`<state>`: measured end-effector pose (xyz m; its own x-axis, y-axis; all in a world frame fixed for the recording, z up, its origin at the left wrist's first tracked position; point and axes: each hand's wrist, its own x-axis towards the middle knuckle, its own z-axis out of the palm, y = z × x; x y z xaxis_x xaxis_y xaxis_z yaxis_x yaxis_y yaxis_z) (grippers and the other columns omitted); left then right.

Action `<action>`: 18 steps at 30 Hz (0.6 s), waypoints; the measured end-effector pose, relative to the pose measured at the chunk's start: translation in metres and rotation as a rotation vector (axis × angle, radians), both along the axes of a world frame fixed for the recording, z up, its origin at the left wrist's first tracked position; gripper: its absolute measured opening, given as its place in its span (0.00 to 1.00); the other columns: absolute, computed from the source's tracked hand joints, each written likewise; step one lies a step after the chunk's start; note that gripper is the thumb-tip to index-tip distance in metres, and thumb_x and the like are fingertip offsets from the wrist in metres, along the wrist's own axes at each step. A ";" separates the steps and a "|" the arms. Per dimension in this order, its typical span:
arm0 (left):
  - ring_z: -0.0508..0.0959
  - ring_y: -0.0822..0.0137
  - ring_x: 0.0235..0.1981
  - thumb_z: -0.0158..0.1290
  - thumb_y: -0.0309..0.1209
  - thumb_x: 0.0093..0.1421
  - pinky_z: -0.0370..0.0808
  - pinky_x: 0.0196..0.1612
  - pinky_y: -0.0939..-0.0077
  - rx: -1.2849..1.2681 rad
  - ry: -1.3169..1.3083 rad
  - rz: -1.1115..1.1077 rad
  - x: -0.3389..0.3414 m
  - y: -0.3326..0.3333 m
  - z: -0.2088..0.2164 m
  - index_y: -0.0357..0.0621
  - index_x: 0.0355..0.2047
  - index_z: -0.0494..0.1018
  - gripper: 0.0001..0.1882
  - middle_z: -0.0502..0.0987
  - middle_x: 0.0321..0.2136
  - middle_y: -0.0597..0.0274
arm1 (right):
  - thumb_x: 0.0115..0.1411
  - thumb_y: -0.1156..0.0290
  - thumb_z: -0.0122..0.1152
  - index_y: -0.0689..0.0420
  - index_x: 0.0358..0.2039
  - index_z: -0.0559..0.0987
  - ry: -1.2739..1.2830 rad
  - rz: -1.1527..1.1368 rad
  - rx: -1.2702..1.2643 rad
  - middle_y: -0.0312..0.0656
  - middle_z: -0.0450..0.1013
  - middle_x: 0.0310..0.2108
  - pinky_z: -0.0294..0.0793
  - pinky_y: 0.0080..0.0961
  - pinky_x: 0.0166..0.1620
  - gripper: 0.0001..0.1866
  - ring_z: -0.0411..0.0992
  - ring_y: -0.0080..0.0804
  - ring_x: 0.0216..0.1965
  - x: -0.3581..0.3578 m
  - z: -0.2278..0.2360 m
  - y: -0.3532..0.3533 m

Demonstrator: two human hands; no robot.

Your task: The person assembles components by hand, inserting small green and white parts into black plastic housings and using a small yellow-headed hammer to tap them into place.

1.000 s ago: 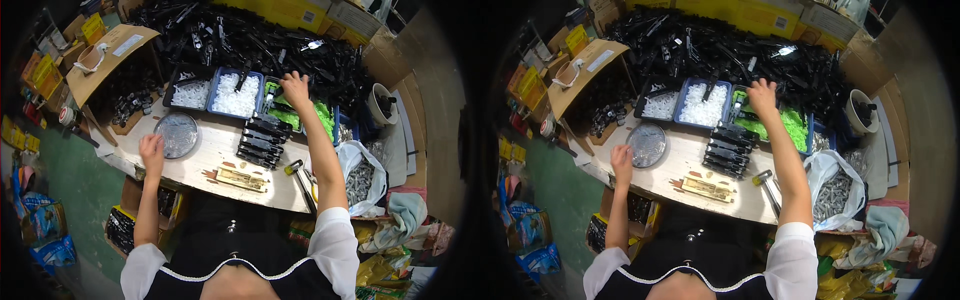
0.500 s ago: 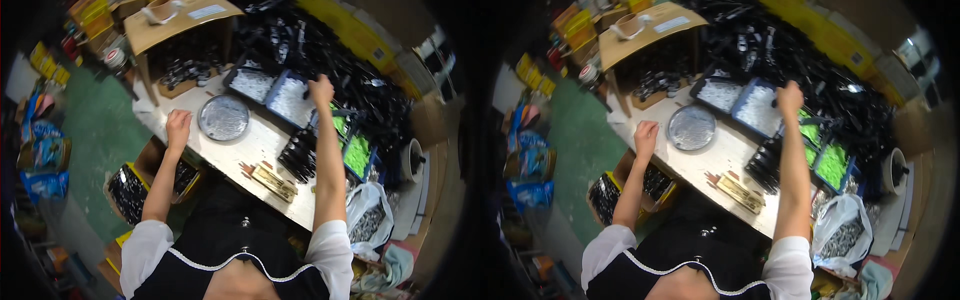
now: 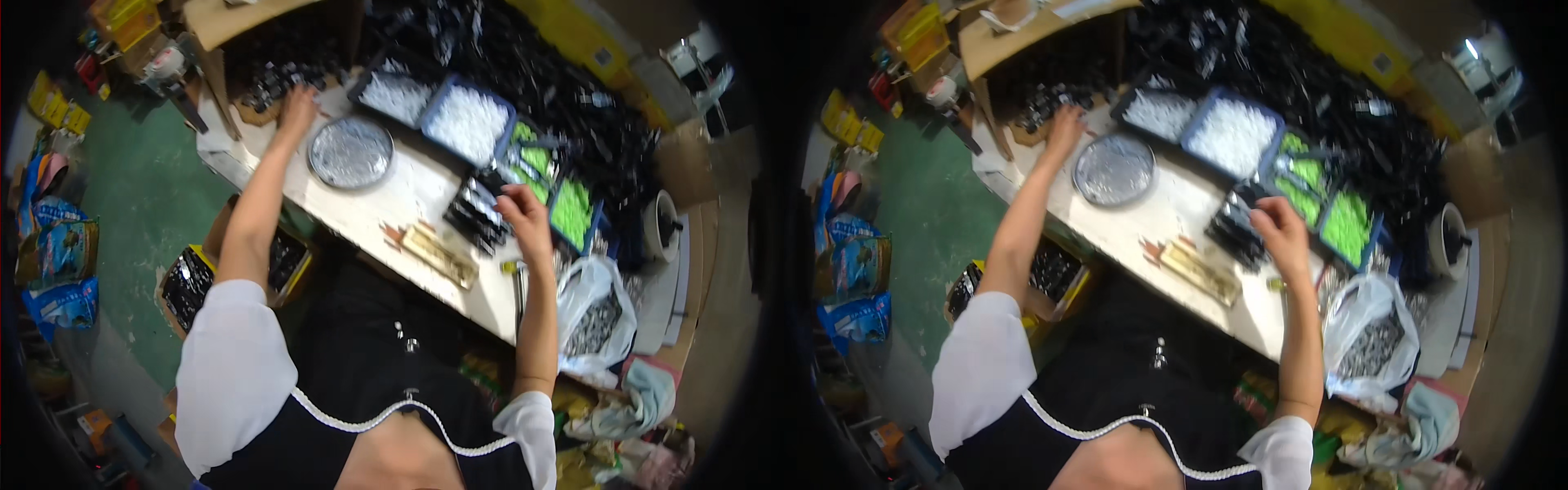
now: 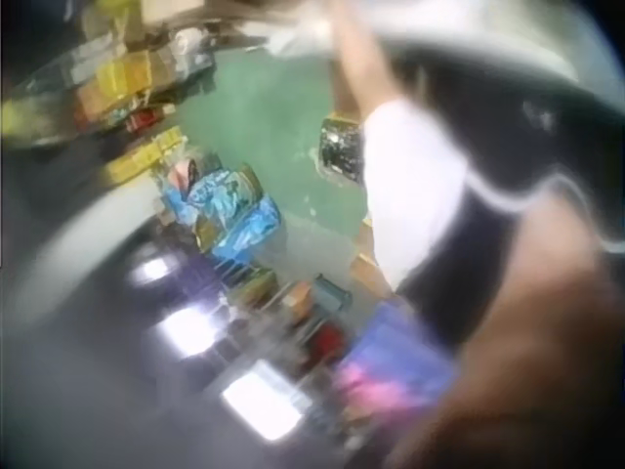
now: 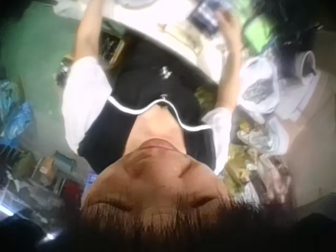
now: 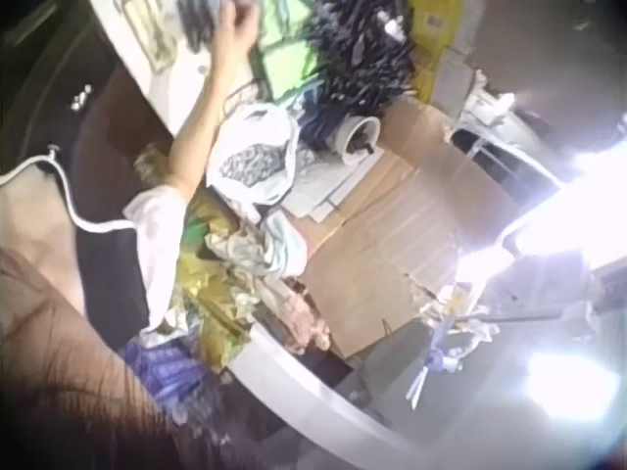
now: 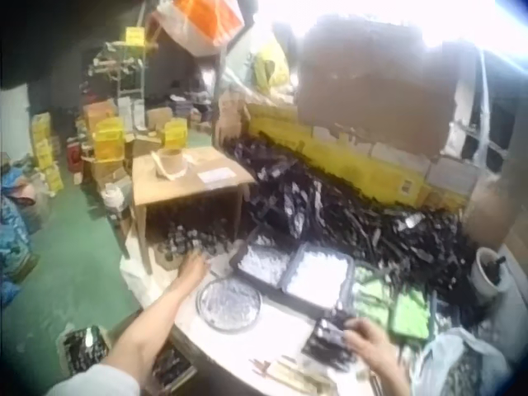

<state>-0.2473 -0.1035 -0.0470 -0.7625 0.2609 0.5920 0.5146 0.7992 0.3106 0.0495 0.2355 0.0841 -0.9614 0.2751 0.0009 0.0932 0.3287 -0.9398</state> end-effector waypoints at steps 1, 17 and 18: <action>0.70 0.49 0.37 0.55 0.27 0.45 0.68 0.40 0.60 -0.024 -0.043 -0.011 0.003 -0.006 0.003 0.42 0.35 0.71 0.14 0.70 0.32 0.52 | 0.52 0.74 0.58 0.60 0.37 0.71 0.030 0.030 0.269 0.37 0.71 0.28 0.67 0.16 0.32 0.12 0.70 0.23 0.29 0.018 -0.012 -0.015; 0.72 0.61 0.28 0.57 0.28 0.45 0.69 0.32 0.73 0.064 -0.273 -0.031 0.099 -0.049 0.027 0.40 0.32 0.73 0.12 0.71 0.28 0.58 | 0.55 0.71 0.47 0.58 0.52 0.63 0.072 0.092 1.189 0.39 0.57 0.57 0.49 0.45 0.57 0.22 0.56 0.35 0.56 0.063 -0.079 -0.114; 0.72 0.61 0.28 0.57 0.28 0.45 0.69 0.32 0.73 0.059 -0.269 -0.046 0.109 -0.043 0.033 0.40 0.32 0.73 0.12 0.71 0.28 0.58 | 0.52 0.75 0.47 0.59 0.52 0.64 0.118 0.095 1.119 0.41 0.57 0.56 0.50 0.45 0.56 0.23 0.57 0.36 0.55 0.062 -0.079 -0.114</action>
